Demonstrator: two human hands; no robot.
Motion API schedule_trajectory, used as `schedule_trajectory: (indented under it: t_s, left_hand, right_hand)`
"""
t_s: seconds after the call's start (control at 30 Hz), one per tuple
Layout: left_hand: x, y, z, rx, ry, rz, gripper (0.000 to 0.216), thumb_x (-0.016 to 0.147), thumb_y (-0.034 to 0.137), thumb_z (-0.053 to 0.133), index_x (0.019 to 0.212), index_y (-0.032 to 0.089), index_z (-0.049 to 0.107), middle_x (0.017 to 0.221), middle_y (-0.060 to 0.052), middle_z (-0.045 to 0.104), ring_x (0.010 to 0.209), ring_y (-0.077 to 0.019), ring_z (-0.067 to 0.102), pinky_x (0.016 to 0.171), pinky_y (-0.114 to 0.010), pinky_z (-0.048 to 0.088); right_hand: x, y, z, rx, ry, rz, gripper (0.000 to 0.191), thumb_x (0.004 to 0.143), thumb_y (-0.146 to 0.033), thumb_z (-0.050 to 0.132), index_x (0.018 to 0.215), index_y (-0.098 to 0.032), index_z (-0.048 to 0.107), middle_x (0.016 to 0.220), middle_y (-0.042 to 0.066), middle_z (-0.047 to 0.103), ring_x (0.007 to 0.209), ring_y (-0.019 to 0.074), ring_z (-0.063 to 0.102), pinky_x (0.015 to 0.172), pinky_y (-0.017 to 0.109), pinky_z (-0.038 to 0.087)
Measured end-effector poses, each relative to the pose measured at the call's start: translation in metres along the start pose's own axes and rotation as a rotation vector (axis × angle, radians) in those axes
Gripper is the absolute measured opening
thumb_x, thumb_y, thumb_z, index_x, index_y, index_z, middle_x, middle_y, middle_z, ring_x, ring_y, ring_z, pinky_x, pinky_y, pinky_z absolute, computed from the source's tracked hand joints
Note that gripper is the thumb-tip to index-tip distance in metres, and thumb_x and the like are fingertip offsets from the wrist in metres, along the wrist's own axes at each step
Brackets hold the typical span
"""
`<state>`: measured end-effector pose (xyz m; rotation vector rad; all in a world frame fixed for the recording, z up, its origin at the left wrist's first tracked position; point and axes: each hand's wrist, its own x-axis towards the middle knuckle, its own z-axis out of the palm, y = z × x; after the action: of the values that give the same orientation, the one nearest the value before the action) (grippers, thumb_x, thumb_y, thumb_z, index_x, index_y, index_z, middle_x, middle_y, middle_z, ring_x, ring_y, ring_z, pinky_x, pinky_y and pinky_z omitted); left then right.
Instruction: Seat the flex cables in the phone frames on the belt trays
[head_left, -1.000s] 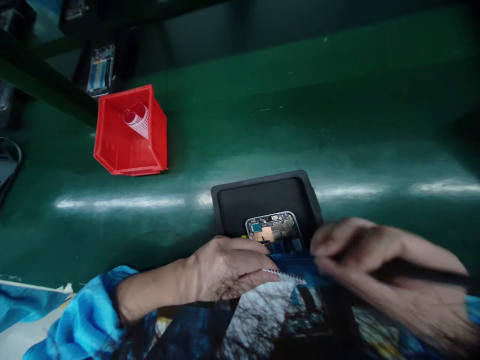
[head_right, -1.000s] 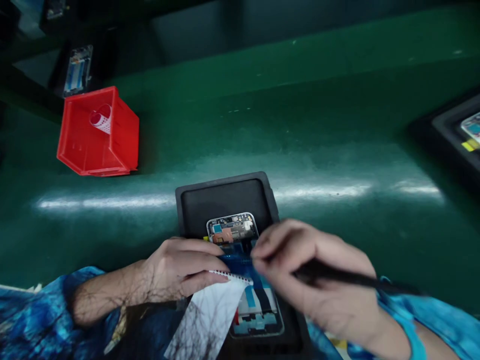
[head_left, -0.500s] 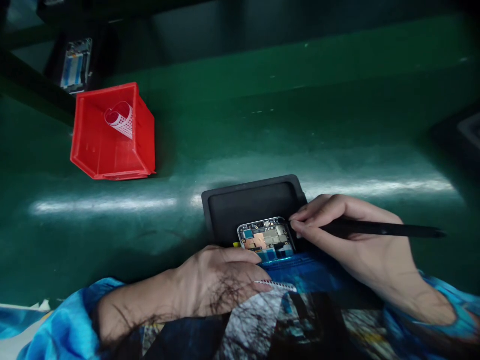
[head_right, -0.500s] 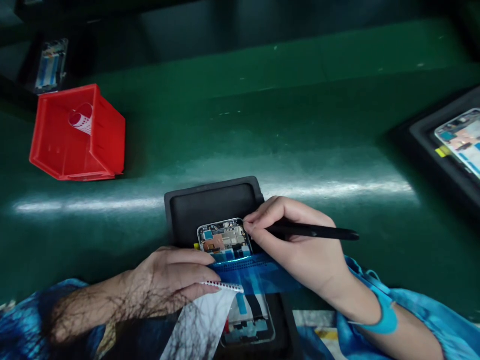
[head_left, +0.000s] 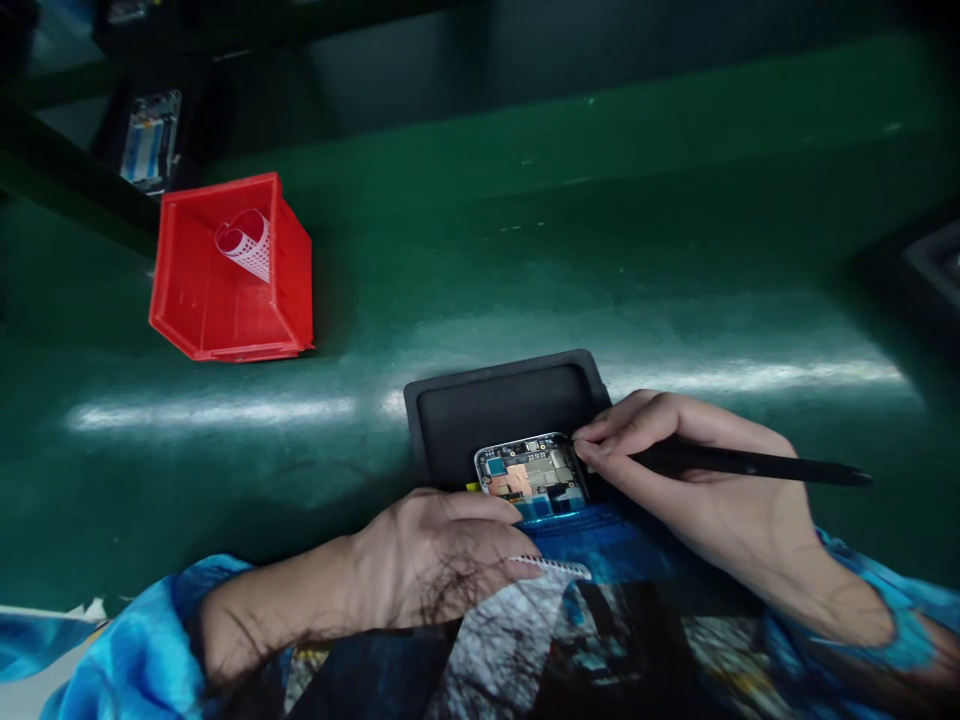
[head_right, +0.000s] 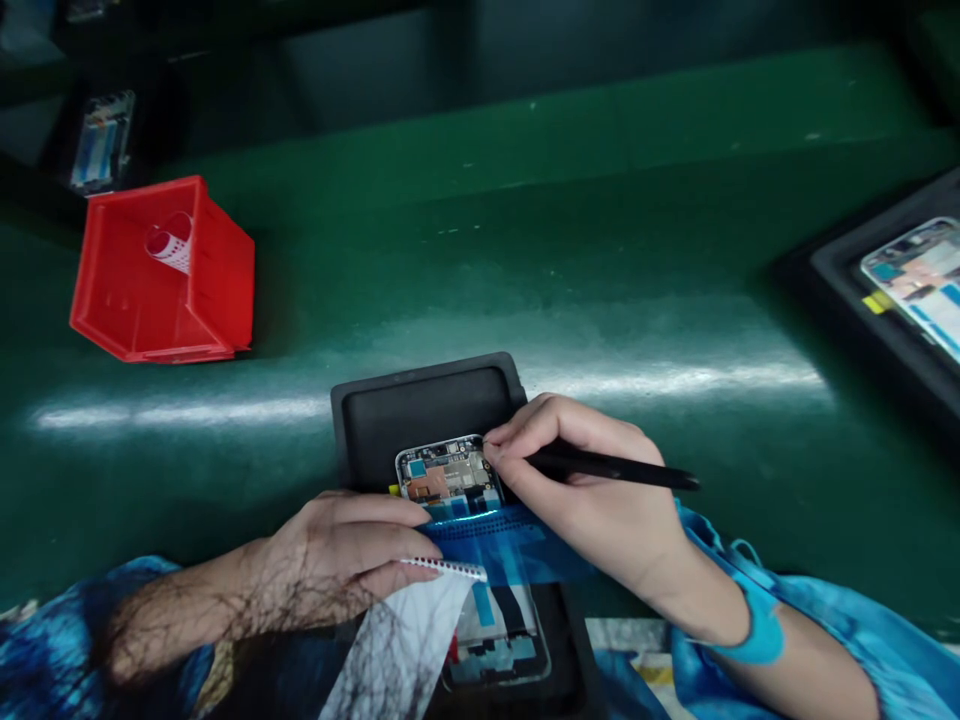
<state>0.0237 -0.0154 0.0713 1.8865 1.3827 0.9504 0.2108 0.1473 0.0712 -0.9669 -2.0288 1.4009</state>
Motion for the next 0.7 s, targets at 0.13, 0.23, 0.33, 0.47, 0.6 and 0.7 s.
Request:
schedule_trajectory:
  t_s: [0.13, 0.23, 0.33, 0.47, 0.6, 0.7]
  left_hand:
    - [-0.001, -0.0022, 0.0023, -0.006, 0.006, 0.007, 0.013, 0.09, 0.019, 0.07, 0.103, 0.021, 0.072, 0.096, -0.003, 0.082, 0.079, -0.011, 0.078, 0.08, -0.011, 0.064]
    - [-0.0015, -0.0026, 0.0022, -0.01, 0.005, 0.004, 0.013, 0.09, 0.019, 0.07, 0.102, 0.021, 0.072, 0.096, -0.003, 0.083, 0.08, -0.0115, 0.078, 0.081, -0.012, 0.065]
    - [-0.0029, -0.0023, 0.0018, -0.019, 0.005, -0.005, 0.012, 0.09, 0.018, 0.069, 0.101, 0.021, 0.073, 0.096, -0.003, 0.083, 0.081, -0.0114, 0.079, 0.081, -0.012, 0.065]
    - [-0.0067, -0.003, 0.0042, -0.038, 0.002, -0.042, 0.013, 0.092, 0.02, 0.067, 0.103, 0.022, 0.073, 0.098, -0.002, 0.082, 0.08, -0.0109, 0.079, 0.082, -0.011, 0.063]
    - [-0.0082, -0.0028, 0.0081, -0.07, 0.008, -0.076, 0.011, 0.091, 0.02, 0.067, 0.099, 0.021, 0.074, 0.098, -0.004, 0.081, 0.079, -0.0119, 0.078, 0.083, -0.011, 0.062]
    - [-0.0052, -0.0009, 0.0088, -0.097, 0.018, -0.079, 0.009, 0.092, 0.019, 0.066, 0.096, 0.02, 0.074, 0.093, -0.005, 0.081, 0.074, -0.0115, 0.076, 0.08, -0.011, 0.062]
  right_hand:
    - [-0.0015, 0.0003, 0.0013, -0.018, -0.003, -0.021, 0.022, 0.08, -0.019, 0.073, 0.065, -0.031, 0.063, 0.071, -0.005, 0.075, 0.072, 0.0129, 0.073, 0.064, 0.024, 0.06]
    - [-0.0034, 0.0008, 0.002, -0.035, -0.007, -0.05, 0.022, 0.081, -0.019, 0.073, 0.066, -0.031, 0.063, 0.073, -0.005, 0.074, 0.072, 0.0128, 0.073, 0.066, 0.025, 0.06]
    - [-0.0043, 0.0008, 0.0017, -0.051, -0.018, -0.086, 0.023, 0.082, -0.018, 0.072, 0.066, -0.031, 0.063, 0.073, -0.005, 0.074, 0.072, 0.0136, 0.072, 0.065, 0.026, 0.059]
    - [-0.0049, 0.0001, 0.0004, -0.071, -0.014, -0.115, 0.023, 0.082, -0.018, 0.073, 0.066, -0.031, 0.063, 0.073, -0.004, 0.073, 0.071, 0.0161, 0.072, 0.064, 0.029, 0.059]
    - [-0.0057, 0.0004, -0.0001, -0.08, -0.022, -0.118, 0.024, 0.083, -0.019, 0.073, 0.066, -0.031, 0.061, 0.073, -0.004, 0.073, 0.07, 0.0169, 0.072, 0.065, 0.031, 0.059]
    - [-0.0049, 0.0025, 0.0013, -0.097, -0.051, -0.126, 0.024, 0.084, -0.018, 0.072, 0.067, -0.031, 0.061, 0.074, -0.004, 0.073, 0.071, 0.0179, 0.073, 0.063, 0.031, 0.059]
